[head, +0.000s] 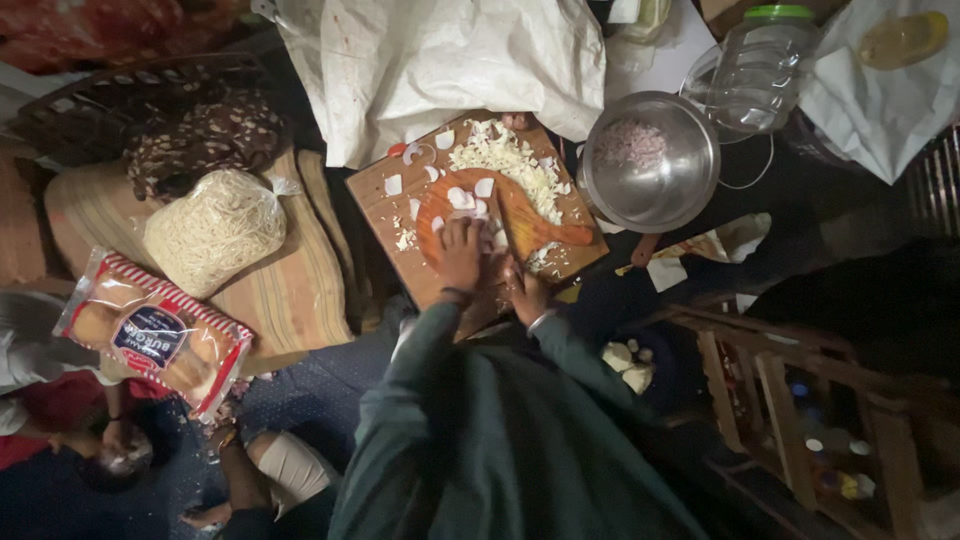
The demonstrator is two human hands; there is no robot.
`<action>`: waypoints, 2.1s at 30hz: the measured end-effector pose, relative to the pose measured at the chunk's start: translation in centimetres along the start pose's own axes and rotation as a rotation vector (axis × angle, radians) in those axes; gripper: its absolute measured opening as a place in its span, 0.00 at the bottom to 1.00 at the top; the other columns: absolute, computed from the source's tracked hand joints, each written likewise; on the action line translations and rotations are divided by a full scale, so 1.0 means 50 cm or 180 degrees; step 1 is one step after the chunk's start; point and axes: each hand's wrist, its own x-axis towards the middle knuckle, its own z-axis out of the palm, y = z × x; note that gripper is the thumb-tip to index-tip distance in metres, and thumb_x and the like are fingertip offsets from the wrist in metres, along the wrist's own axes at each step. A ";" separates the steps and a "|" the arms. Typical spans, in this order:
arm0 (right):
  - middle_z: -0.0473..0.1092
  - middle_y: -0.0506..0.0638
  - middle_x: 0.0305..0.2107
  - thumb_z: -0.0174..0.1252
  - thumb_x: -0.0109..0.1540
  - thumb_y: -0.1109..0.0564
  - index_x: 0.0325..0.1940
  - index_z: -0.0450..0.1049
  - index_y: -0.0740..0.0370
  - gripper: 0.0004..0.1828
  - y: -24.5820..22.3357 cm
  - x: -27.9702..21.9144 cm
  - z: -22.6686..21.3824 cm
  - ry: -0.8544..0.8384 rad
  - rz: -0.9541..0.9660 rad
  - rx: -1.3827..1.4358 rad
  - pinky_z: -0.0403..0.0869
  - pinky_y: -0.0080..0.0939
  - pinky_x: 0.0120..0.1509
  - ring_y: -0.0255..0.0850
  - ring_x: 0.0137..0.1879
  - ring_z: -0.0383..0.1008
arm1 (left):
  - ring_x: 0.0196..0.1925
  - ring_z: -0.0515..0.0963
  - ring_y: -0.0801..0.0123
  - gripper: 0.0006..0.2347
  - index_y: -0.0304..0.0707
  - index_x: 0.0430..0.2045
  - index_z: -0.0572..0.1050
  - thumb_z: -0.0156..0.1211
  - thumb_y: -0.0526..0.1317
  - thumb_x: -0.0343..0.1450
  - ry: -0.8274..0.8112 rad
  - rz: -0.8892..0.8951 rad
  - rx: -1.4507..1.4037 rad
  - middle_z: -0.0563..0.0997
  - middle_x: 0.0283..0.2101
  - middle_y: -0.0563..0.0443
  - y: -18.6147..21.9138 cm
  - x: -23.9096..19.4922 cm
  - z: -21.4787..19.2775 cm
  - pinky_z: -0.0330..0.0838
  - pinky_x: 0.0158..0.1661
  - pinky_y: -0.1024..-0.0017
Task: The person uses a knife to chop onions on a wooden cutting board. They repeatedly slice the onions into smaller pieces and occasionally gather them into a pile on the board.
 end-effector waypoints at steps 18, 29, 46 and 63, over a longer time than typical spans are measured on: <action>0.75 0.55 0.40 0.42 0.76 0.39 0.52 0.75 0.66 0.28 -0.074 0.019 -0.028 -0.0330 -0.1086 0.0433 0.70 0.45 0.52 0.44 0.47 0.74 | 0.72 0.60 0.41 0.34 0.33 0.57 0.69 0.55 0.66 0.69 -0.0309 0.1267 -0.1070 0.67 0.65 0.34 -0.044 0.045 -0.095 0.48 0.71 0.44; 0.74 0.52 0.30 0.51 0.71 0.40 0.45 0.76 0.66 0.25 -0.006 0.007 -0.059 0.0195 -0.0647 -0.0047 0.72 0.44 0.44 0.40 0.37 0.74 | 0.68 0.68 0.52 0.15 0.39 0.52 0.71 0.52 0.38 0.71 -0.0033 0.1202 -0.0875 0.73 0.59 0.43 -0.005 0.011 -0.106 0.55 0.68 0.47; 0.69 0.45 0.22 0.55 0.70 0.41 0.34 0.74 0.62 0.23 0.023 -0.010 -0.041 0.0050 0.0051 0.0459 0.68 0.39 0.35 0.34 0.29 0.67 | 0.58 0.74 0.51 0.17 0.39 0.51 0.75 0.59 0.39 0.67 0.0088 0.0630 -0.1959 0.77 0.51 0.44 0.018 0.064 -0.181 0.61 0.61 0.53; 0.53 0.42 0.08 0.49 0.61 0.25 0.29 0.64 0.52 0.29 0.011 -0.100 -0.068 -0.0586 0.2002 0.1852 0.50 0.37 0.12 0.32 0.09 0.48 | 0.55 0.73 0.51 0.13 0.48 0.45 0.78 0.62 0.42 0.67 -0.0051 -0.0400 -0.1406 0.76 0.48 0.46 0.027 0.123 -0.141 0.60 0.56 0.48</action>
